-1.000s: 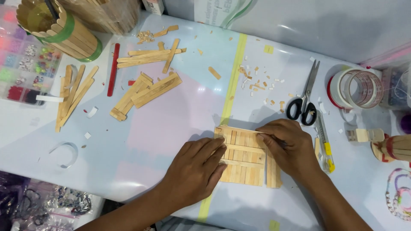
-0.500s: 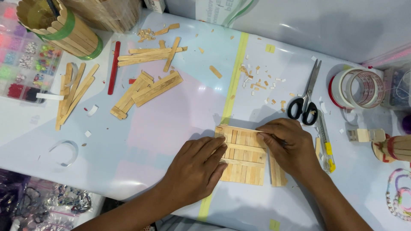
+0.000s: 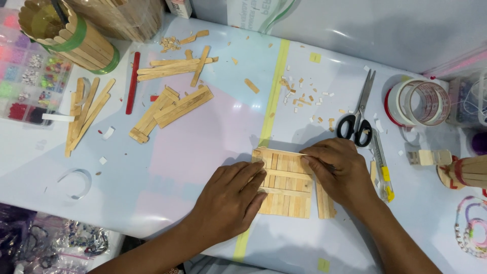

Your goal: Assembling a miniature roof structure by gluing popsicle sticks together on a flat surface.

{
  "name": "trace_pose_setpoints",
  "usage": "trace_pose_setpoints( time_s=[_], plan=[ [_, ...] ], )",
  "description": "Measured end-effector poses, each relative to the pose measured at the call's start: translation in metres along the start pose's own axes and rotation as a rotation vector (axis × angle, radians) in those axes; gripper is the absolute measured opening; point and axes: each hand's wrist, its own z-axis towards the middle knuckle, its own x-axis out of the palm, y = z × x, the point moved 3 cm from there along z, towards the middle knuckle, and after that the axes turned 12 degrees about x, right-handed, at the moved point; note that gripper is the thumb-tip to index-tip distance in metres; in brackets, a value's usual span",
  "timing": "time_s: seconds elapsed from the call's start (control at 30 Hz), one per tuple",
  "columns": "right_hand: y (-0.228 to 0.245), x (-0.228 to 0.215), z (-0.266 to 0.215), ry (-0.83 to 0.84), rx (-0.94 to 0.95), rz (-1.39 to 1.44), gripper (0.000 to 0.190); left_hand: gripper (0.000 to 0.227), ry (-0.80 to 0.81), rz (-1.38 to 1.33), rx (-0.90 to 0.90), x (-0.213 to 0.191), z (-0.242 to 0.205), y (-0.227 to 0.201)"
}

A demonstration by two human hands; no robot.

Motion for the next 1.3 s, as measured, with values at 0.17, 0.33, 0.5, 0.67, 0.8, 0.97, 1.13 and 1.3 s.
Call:
trace_pose_setpoints(
  time_s=[0.17,0.33,0.5,0.67,0.8,0.97,1.13,1.3],
  plan=[
    [0.003,-0.001,0.000,-0.011,-0.022,0.003,0.011,0.026,-0.025,-0.092,-0.025,-0.009,0.006,0.005],
    [0.003,-0.002,0.000,0.012,-0.012,0.027,0.014,0.021,-0.042,-0.140,-0.164,-0.028,0.021,0.030],
    [0.015,-0.005,0.004,-0.025,0.079,0.149,0.011,0.026,-0.032,-0.295,-0.213,-0.035,0.045,0.048],
    [0.006,-0.002,0.003,-0.005,0.083,0.167,0.013,0.021,0.122,-0.456,-0.348,-0.027,0.060,0.054],
    [0.006,0.000,0.002,-0.015,0.086,0.188,0.013,0.019,0.144,-0.460,-0.390,-0.021,0.061,0.055],
    [0.009,-0.003,0.004,0.000,0.069,0.208,0.015,0.019,0.155,-0.440,-0.391,-0.019,0.061,0.058],
    [0.018,-0.023,0.010,0.013,0.098,0.346,0.017,0.018,0.132,-0.382,-0.339,-0.016,0.058,0.059],
    [0.004,-0.036,0.009,0.019,0.135,0.427,0.017,0.017,0.124,-0.336,-0.318,-0.016,0.057,0.059]
  ],
)
